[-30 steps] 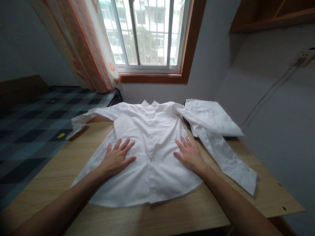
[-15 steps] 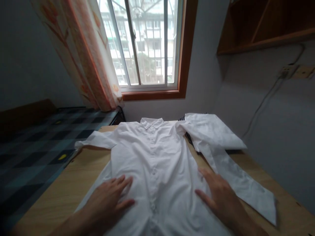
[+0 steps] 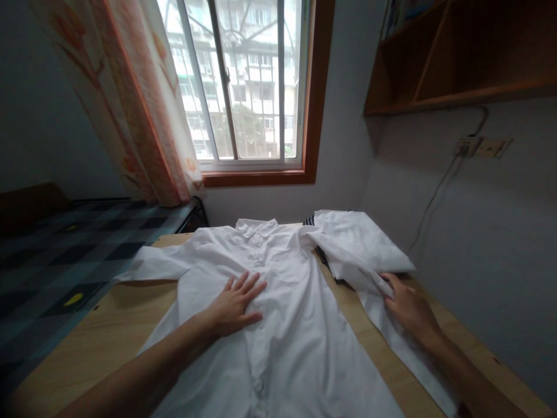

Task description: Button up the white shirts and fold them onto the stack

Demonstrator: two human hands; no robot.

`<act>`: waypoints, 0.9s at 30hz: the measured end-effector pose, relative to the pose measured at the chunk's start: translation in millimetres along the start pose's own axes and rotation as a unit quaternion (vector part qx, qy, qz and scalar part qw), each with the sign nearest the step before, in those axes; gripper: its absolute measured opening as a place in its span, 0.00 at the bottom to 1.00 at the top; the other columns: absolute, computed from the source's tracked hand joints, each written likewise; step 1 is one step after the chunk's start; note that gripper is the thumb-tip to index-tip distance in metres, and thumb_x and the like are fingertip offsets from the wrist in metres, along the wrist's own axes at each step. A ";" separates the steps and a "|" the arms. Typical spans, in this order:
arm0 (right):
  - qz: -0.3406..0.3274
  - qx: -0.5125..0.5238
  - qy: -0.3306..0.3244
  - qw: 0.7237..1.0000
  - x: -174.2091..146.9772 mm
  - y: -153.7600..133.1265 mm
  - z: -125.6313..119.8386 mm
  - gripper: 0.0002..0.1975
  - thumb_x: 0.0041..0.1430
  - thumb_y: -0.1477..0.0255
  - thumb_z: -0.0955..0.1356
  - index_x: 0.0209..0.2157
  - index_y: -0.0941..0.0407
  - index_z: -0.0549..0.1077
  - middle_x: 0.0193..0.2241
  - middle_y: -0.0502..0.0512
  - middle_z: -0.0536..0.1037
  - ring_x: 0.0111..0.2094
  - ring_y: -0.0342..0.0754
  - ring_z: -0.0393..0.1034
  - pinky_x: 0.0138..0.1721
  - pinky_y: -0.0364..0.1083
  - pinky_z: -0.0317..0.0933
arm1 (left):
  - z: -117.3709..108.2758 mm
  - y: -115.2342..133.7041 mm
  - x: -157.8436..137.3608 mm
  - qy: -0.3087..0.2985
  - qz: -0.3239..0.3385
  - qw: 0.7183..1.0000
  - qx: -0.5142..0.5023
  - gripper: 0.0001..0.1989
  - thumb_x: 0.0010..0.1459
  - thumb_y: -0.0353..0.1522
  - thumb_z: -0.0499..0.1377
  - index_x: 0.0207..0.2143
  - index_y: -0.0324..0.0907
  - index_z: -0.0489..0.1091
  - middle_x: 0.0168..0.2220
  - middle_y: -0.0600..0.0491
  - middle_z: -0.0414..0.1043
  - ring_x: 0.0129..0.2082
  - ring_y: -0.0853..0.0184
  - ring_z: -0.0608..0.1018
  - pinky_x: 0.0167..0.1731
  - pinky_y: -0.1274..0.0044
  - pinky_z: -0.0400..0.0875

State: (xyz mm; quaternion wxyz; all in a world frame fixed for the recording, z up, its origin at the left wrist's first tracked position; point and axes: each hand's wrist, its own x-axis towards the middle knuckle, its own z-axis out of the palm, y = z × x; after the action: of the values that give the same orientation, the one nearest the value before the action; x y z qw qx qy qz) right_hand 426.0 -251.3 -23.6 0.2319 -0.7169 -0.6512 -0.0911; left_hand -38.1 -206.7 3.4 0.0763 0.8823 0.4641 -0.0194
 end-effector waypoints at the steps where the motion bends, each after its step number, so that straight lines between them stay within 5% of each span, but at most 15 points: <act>1: -0.013 -0.034 0.012 0.999 0.8 7.3 -12.7 0.19 0.52 0.73 0.63 0.46 0.52 0.74 0.39 0.55 0.79 0.33 0.52 0.74 0.30 0.46 0.61 | -1.3 -1.2 0.2 -0.004 0.003 1.000 0.002 0.42 0.56 0.59 0.47 0.68 0.52 0.46 0.70 0.47 0.38 0.68 0.45 0.43 0.61 0.48 0.38; 7: 0.040 -0.200 0.241 0.949 30.9 52.1 -85.8 0.16 0.60 0.70 0.61 0.44 0.58 0.76 0.40 0.63 0.76 0.30 0.52 0.68 0.25 0.48 0.50 | -1.2 -3.0 4.1 -0.009 0.007 1.000 0.019 0.41 0.57 0.58 0.48 0.68 0.52 0.46 0.70 0.48 0.36 0.69 0.45 0.41 0.61 0.48 0.36; 11: 0.005 -0.119 0.168 0.979 31.4 64.1 -87.7 0.10 0.55 0.71 0.62 0.34 0.54 0.74 0.33 0.62 0.74 0.32 0.55 0.67 0.28 0.48 0.54 | -9.9 -0.7 6.9 -0.007 0.008 1.000 0.023 0.40 0.56 0.57 0.49 0.67 0.52 0.50 0.70 0.47 0.42 0.68 0.45 0.46 0.61 0.49 0.42; 16: -0.044 -0.058 0.137 0.988 -2.3 44.2 -81.8 0.10 0.53 0.75 0.61 0.35 0.55 0.72 0.34 0.61 0.74 0.34 0.57 0.70 0.32 0.49 0.59 | -54.8 12.7 53.2 0.022 -0.006 1.000 0.001 0.27 0.59 0.48 0.54 0.56 0.45 0.68 0.52 0.43 0.73 0.52 0.50 0.73 0.52 0.61 0.64; 18: -0.074 -0.065 0.140 0.985 -17.5 30.5 -82.6 0.11 0.54 0.74 0.61 0.37 0.56 0.72 0.34 0.61 0.75 0.35 0.57 0.71 0.32 0.49 0.61 | -72.0 24.2 90.8 0.094 0.019 0.995 0.003 0.24 0.59 0.38 0.55 0.58 0.44 0.66 0.55 0.44 0.70 0.54 0.53 0.72 0.53 0.64 0.63; 22: -0.116 -0.074 0.101 0.985 -51.7 8.8 -75.1 0.13 0.58 0.70 0.61 0.40 0.56 0.73 0.34 0.59 0.76 0.33 0.52 0.72 0.30 0.45 0.62 | -83.6 51.5 171.7 0.168 0.113 0.979 -0.014 0.37 0.48 0.22 0.55 0.62 0.47 0.60 0.64 0.50 0.59 0.62 0.59 0.63 0.57 0.68 0.58; 25: -0.145 -0.092 0.067 0.983 -80.2 10.6 -67.0 0.17 0.57 0.74 0.60 0.45 0.53 0.74 0.32 0.57 0.77 0.30 0.50 0.72 0.29 0.45 0.62 | -80.6 61.7 212.5 0.147 0.109 0.982 -0.035 0.25 0.43 0.20 0.55 0.44 0.44 0.76 0.48 0.49 0.75 0.51 0.57 0.72 0.51 0.69 0.62; 27: -0.115 -0.131 0.087 0.981 -94.0 25.7 -68.4 0.20 0.57 0.75 0.60 0.48 0.50 0.74 0.31 0.57 0.77 0.27 0.51 0.71 0.26 0.47 0.61 | -80.5 59.1 226.6 0.170 0.073 0.981 -0.058 0.15 0.44 0.21 0.55 0.32 0.42 0.77 0.37 0.48 0.77 0.44 0.58 0.74 0.47 0.70 0.63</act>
State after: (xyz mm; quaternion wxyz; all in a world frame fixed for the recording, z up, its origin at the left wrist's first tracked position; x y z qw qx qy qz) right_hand 450.0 -367.0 -9.8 0.1798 -0.6504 -0.6894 -0.2634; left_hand 136.4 -42.5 66.0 0.0484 0.8982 0.4052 0.1633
